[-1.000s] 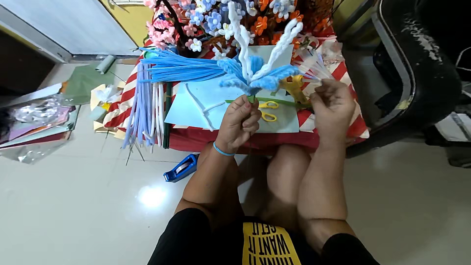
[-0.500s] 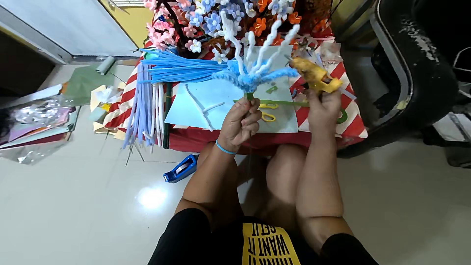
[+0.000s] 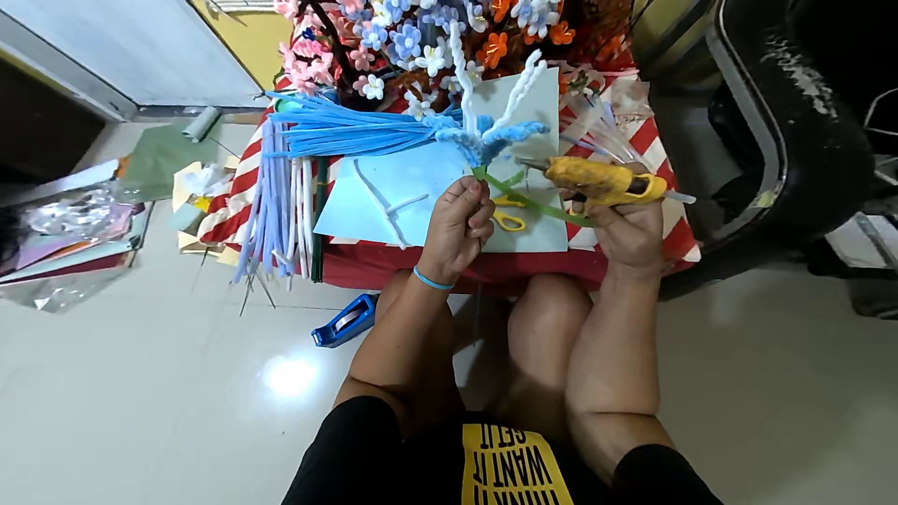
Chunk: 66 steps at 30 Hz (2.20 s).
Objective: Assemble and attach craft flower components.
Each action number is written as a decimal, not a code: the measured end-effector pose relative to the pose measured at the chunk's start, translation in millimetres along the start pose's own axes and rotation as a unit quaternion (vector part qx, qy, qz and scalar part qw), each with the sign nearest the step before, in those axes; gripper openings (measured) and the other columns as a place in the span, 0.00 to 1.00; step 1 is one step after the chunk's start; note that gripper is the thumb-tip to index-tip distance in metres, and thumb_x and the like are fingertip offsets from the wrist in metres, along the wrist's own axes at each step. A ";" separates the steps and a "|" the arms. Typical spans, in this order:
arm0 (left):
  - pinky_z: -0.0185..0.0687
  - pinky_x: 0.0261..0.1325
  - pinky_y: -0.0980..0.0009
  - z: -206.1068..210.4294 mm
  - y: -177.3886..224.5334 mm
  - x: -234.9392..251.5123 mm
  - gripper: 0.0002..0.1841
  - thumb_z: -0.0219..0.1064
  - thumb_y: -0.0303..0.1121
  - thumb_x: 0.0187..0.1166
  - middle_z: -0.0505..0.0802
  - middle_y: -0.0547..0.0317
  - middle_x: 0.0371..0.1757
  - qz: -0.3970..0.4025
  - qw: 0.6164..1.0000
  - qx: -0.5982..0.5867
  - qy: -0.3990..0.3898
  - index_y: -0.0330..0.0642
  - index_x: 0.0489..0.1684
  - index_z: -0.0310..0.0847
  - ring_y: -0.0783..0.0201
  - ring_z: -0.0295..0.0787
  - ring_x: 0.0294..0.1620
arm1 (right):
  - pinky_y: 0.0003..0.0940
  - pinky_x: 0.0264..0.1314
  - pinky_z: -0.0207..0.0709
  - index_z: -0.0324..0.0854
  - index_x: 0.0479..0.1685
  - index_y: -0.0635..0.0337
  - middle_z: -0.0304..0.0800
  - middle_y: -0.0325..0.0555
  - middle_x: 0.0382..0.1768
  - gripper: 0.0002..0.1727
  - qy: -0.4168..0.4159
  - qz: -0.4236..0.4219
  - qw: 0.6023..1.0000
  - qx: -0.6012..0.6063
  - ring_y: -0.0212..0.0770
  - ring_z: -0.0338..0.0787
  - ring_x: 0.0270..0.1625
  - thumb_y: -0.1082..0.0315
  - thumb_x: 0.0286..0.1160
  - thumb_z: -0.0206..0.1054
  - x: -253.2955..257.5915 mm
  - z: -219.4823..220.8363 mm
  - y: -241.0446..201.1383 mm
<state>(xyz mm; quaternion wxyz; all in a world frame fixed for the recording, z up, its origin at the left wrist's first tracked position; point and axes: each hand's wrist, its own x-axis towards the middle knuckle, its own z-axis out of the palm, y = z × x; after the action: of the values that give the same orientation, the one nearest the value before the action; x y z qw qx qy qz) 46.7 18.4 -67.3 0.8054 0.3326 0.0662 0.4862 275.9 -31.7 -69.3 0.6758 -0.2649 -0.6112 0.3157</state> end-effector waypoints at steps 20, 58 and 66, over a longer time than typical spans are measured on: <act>0.69 0.15 0.88 -1.1 -6.3 2.5 0.09 0.58 0.35 0.90 0.81 0.68 0.25 -0.036 0.999 -0.006 -0.017 0.48 0.37 0.79 0.80 0.69 0.12 | 0.25 0.60 0.87 0.78 0.65 0.41 0.90 0.25 0.57 0.18 -0.060 0.031 0.997 -0.028 0.27 0.91 0.56 0.67 0.79 0.70 0.4 5.6 2.6; 0.64 0.14 0.88 -2.0 -0.2 0.9 0.09 0.56 0.35 0.90 0.79 0.69 0.25 -0.010 0.999 0.046 -0.005 0.50 0.38 0.79 0.81 0.65 0.12 | 0.22 0.58 0.87 0.77 0.66 0.41 0.90 0.22 0.55 0.20 -0.058 0.043 0.996 -0.045 0.24 0.91 0.54 0.68 0.78 0.70 -1.4 4.8 1.2; 0.63 0.12 0.88 -6.5 8.8 -1.0 0.09 0.57 0.37 0.91 0.77 0.69 0.25 0.028 0.997 0.074 0.013 0.52 0.38 0.79 0.81 0.63 0.11 | 0.28 0.63 0.86 0.73 0.68 0.51 0.90 0.30 0.58 0.23 0.002 0.043 0.995 -0.085 0.28 0.91 0.58 0.77 0.75 0.64 0.4 4.3 4.5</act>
<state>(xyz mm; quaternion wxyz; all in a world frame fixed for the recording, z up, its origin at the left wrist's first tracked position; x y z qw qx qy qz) 36.9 23.3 -67.2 0.7636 0.3866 0.1029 0.5067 271.2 -28.5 -71.8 0.6375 -0.3479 -0.6229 0.2908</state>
